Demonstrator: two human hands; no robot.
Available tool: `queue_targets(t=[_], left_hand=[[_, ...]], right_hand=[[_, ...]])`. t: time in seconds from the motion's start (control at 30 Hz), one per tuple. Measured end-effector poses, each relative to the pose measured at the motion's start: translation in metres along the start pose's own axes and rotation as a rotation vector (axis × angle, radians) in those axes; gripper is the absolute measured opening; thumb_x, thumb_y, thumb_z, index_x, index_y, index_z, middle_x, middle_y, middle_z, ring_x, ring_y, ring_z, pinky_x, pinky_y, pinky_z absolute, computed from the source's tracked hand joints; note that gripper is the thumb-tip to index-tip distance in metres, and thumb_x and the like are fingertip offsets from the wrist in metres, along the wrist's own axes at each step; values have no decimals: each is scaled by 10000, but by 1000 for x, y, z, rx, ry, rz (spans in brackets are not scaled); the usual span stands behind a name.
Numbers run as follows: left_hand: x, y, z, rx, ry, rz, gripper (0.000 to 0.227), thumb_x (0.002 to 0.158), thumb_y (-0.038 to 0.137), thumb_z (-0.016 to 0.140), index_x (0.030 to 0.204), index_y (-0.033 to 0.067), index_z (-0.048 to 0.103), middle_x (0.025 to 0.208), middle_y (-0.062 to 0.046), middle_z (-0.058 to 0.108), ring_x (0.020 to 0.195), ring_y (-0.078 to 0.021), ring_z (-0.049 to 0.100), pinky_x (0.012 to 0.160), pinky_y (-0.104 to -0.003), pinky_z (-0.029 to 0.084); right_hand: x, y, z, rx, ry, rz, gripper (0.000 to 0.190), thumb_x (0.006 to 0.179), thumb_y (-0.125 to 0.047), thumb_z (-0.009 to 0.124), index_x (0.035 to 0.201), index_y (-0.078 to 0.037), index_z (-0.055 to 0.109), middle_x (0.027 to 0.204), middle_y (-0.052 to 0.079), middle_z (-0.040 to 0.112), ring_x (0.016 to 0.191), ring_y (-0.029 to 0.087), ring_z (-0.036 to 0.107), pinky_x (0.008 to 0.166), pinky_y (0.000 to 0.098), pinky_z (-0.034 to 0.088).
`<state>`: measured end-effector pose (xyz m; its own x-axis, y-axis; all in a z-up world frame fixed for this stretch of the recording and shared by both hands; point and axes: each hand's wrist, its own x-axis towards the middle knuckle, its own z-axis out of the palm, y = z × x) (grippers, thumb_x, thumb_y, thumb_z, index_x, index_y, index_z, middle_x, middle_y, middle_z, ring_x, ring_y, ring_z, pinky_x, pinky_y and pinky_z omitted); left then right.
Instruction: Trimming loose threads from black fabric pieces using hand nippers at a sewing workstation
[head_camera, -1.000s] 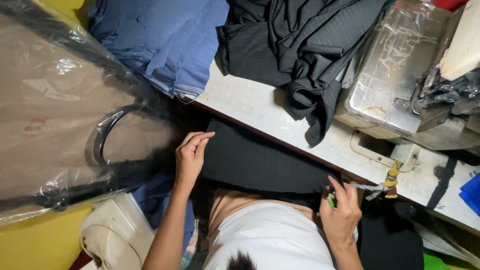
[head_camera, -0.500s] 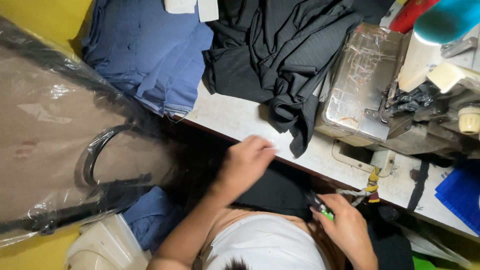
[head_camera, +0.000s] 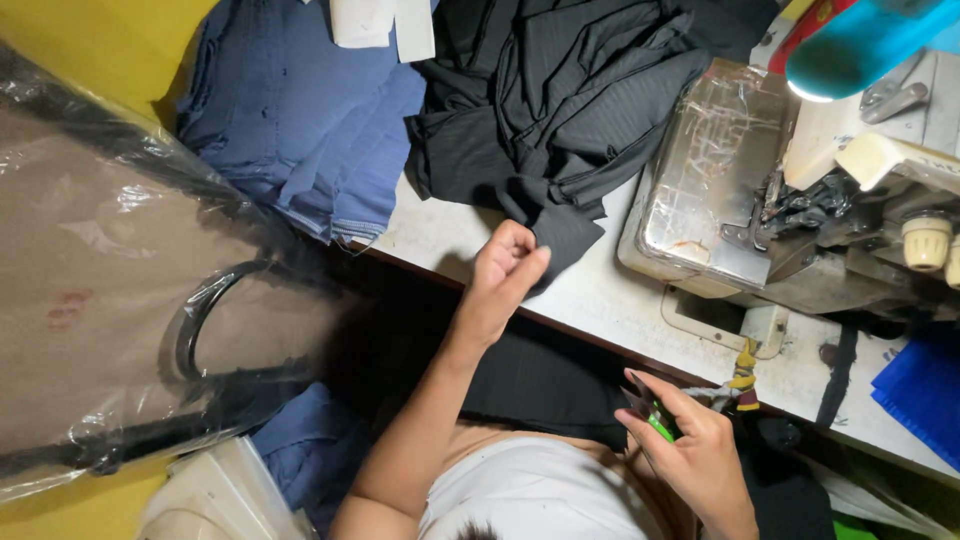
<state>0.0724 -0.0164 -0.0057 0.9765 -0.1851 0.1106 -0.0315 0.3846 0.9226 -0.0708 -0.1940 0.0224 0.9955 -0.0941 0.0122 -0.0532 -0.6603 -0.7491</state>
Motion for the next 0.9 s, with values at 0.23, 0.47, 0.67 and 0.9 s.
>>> queue_targets(t=[0.23, 0.47, 0.67, 0.9], left_hand=[[-39, 52, -20, 368, -36, -157, 176, 826, 149, 402, 929, 63, 515, 793, -46, 548, 804, -105, 530, 781, -209, 378], [-71, 47, -35, 773, -104, 12, 162, 720, 71, 613, 874, 81, 562, 793, -17, 589, 724, -115, 576, 678, -221, 455], [-78, 55, -38, 768, -55, 8, 172, 737, 77, 604, 904, 85, 562, 800, -8, 595, 722, -113, 579, 674, -222, 451], [-82, 53, -40, 751, -92, 12, 208, 744, 99, 601, 943, 84, 544, 818, -20, 595, 739, -124, 582, 679, -235, 450]], right_hand=[[10, -11, -4, -27, -11, 164, 779, 501, -284, 753, 1209, -185, 444, 905, -14, 620, 458, 73, 492, 632, 178, 416], [24, -29, 30, -279, 51, -339, 360, 793, -172, 546, 1132, -75, 472, 885, 52, 557, 714, 168, 557, 586, 270, 420], [22, -40, 54, -403, 52, -503, 349, 815, -125, 514, 1158, -90, 464, 834, 58, 547, 544, 213, 504, 458, 305, 375], [36, -42, 76, -276, 78, -604, 346, 797, 4, 489, 1138, -59, 485, 749, 53, 520, 469, 188, 449, 443, 276, 366]])
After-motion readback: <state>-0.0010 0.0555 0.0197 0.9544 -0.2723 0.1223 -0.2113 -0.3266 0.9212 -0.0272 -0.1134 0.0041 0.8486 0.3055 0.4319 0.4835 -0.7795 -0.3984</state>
